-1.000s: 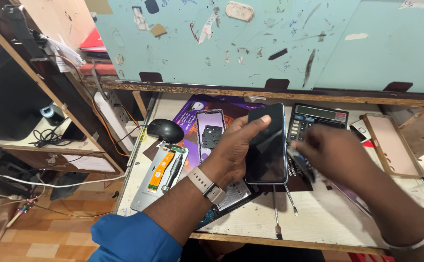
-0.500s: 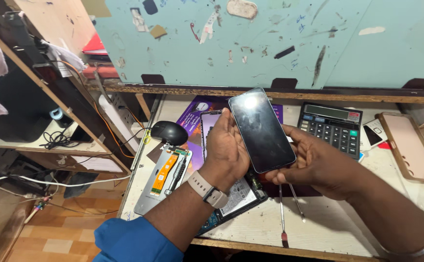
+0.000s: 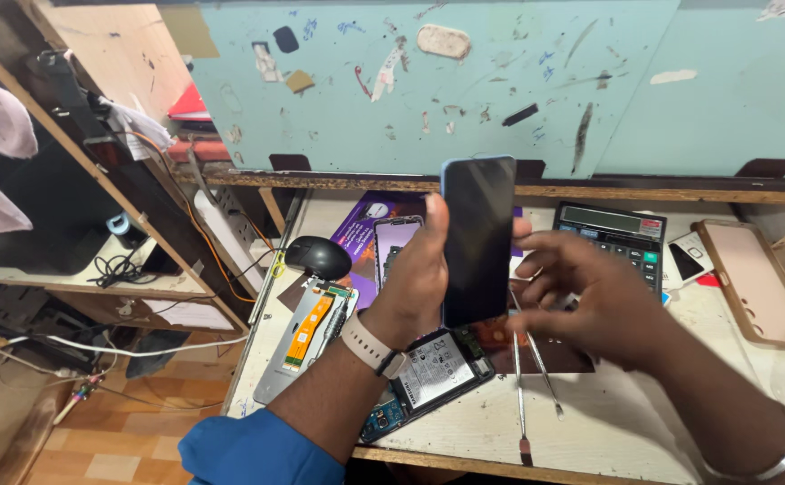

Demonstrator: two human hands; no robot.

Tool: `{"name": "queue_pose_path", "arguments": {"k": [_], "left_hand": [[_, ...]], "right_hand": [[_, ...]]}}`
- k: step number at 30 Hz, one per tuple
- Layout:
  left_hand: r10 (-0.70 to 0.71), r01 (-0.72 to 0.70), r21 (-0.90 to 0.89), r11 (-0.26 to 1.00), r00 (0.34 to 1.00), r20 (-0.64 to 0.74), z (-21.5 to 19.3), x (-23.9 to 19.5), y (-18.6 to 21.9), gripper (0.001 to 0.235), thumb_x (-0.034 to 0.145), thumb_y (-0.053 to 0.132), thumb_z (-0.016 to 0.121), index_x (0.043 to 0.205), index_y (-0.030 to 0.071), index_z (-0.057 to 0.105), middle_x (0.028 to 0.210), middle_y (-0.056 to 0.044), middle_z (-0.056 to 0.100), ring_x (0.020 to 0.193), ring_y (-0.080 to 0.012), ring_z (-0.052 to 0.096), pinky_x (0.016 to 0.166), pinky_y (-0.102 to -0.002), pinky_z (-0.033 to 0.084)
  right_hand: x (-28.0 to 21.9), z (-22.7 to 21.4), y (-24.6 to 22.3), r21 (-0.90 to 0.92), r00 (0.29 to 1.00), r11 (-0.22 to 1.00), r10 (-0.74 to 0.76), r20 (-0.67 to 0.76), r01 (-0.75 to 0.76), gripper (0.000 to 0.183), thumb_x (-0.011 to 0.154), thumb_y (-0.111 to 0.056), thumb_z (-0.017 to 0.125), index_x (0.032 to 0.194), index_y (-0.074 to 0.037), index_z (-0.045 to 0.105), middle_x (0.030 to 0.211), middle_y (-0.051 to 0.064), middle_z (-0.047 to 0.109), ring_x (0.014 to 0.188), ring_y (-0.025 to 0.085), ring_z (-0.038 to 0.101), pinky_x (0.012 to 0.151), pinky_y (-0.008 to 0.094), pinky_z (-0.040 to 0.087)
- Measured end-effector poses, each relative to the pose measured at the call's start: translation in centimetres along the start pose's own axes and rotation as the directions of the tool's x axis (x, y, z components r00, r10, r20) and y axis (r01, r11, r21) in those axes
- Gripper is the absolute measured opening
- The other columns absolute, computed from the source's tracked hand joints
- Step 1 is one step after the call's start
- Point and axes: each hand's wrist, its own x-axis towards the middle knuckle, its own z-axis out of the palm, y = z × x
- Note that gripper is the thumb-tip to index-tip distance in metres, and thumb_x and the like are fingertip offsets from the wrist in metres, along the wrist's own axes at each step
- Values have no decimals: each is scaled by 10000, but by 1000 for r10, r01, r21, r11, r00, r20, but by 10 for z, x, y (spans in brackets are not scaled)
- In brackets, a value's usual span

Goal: The person holds a smartphone and applies adhesive from a tube along the phone's edges. The person rotates the phone to reach different sides and continues applying the adhesive in a continuous line.

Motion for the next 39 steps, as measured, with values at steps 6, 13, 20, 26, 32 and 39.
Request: {"name": "queue_pose_path", "arguments": {"k": [6, 13, 20, 26, 32, 39], "left_hand": [[108, -178, 408, 895, 976, 190, 9, -3, -2, 804, 1070, 661, 363, 1453, -32, 503, 1356, -155, 630, 1265, -234, 615, 965, -354, 534], [118, -302, 604, 738, 938, 325, 22, -7, -5, 836, 1086, 667, 390, 1600, 8, 409, 1358, -109, 633, 1236, -187, 593, 1115, -350, 470], [153, -346, 672, 655, 931, 330, 26, -7, 0, 798, 1101, 662, 365, 1610, 48, 403, 1482, -143, 589, 1337, -230, 584, 1173, -392, 464], [148, -350, 696, 627, 931, 334, 26, -8, 1, 781, 1106, 660, 352, 1611, 66, 396, 1511, -152, 574, 1354, -249, 590, 1190, -417, 465], [141, -341, 758, 556, 938, 318, 27, -8, 3, 810, 1094, 690, 316, 1612, 77, 428, 1429, -147, 629, 1333, -244, 596, 1182, -414, 443], [91, -279, 716, 641, 953, 290, 26, -9, 1, 839, 1062, 703, 361, 1616, 76, 427, 1398, -154, 632, 1257, -229, 611, 1125, -390, 479]], "right_hand": [[-8, -31, 7, 104, 907, 935, -296, -301, 339, 586, 776, -123, 872, 1258, -56, 547, 1163, 65, 658, 1049, 104, 641, 939, 263, 586], [-14, -19, 2, 191, 886, 876, -394, -246, 443, 543, 825, -60, 846, 1252, -42, 512, 1181, 103, 666, 1133, 144, 682, 989, 282, 601], [-13, -17, 1, 136, 868, 877, -415, -272, 462, 496, 837, -36, 833, 1224, -25, 524, 1234, 130, 643, 1152, 154, 681, 994, 281, 606], [-15, -18, 1, 35, 854, 881, -446, -268, 472, 478, 828, -56, 833, 1201, -27, 535, 1224, 131, 656, 1124, 135, 696, 949, 252, 619], [-15, -21, 1, -8, 850, 886, -447, -279, 464, 429, 825, -59, 843, 1129, -41, 541, 1205, 140, 685, 1058, 120, 711, 858, 224, 629], [-15, -21, 3, 6, 841, 873, -468, -271, 488, 419, 841, -64, 837, 1130, -45, 534, 1216, 144, 673, 1061, 122, 720, 866, 231, 637]]}}
